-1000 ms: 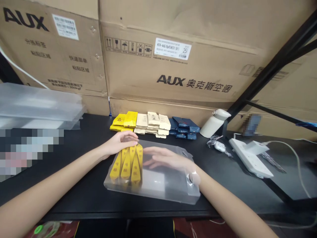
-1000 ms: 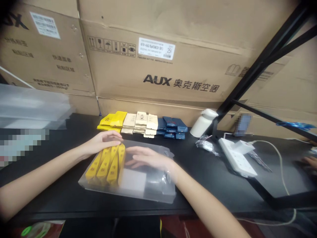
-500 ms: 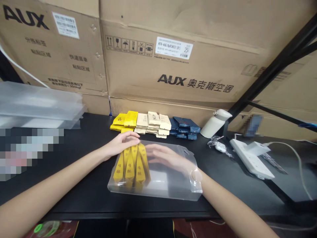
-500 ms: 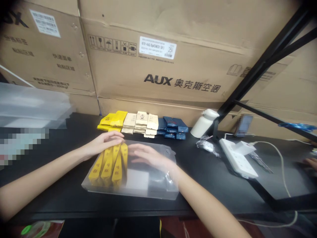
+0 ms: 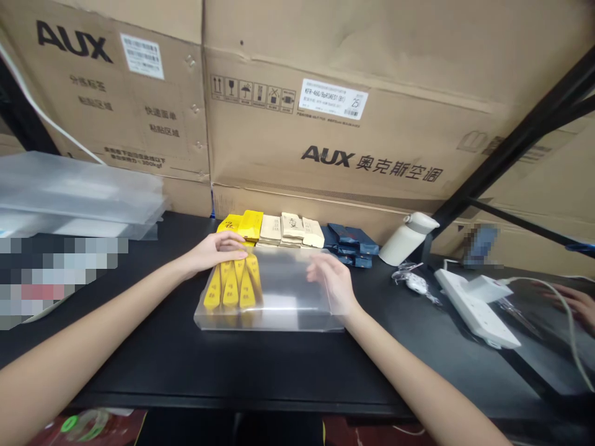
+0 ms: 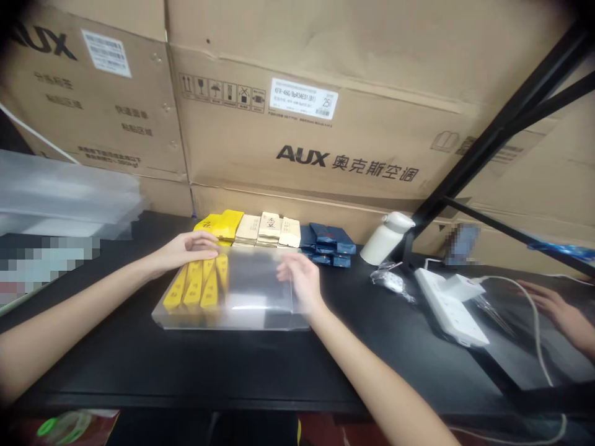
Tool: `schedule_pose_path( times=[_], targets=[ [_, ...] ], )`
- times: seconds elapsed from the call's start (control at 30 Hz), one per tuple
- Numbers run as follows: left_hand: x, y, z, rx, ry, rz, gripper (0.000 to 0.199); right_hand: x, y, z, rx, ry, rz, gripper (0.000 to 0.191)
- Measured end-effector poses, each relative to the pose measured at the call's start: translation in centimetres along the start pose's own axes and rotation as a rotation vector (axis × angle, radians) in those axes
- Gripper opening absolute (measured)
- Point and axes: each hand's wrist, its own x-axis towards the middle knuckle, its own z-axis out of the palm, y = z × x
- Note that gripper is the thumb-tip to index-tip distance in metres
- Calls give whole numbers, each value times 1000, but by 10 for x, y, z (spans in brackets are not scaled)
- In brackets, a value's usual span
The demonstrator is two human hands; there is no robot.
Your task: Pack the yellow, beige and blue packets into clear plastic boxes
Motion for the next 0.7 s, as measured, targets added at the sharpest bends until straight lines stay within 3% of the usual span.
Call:
schedule_pose_path(
  times=[0.1, 0.23, 0.37, 0.47, 0.7],
  targets=[
    [3, 1, -14, 159, 104, 80, 42, 4, 2, -3, 35, 129, -42, 19],
    [3, -2, -33, 682, 360, 267, 33, 4, 4, -3, 83, 193, -38, 19],
    [5, -17, -41, 979, 252, 339, 45, 5, 4, -3, 86, 195, -1, 17],
    [7, -26, -39, 1011, 201, 314, 48, 7, 4, -4, 76, 194, 9, 18],
    [6, -24, -36, 974, 240, 305, 30, 6, 2, -3, 71, 186, 40, 20]
  ],
)
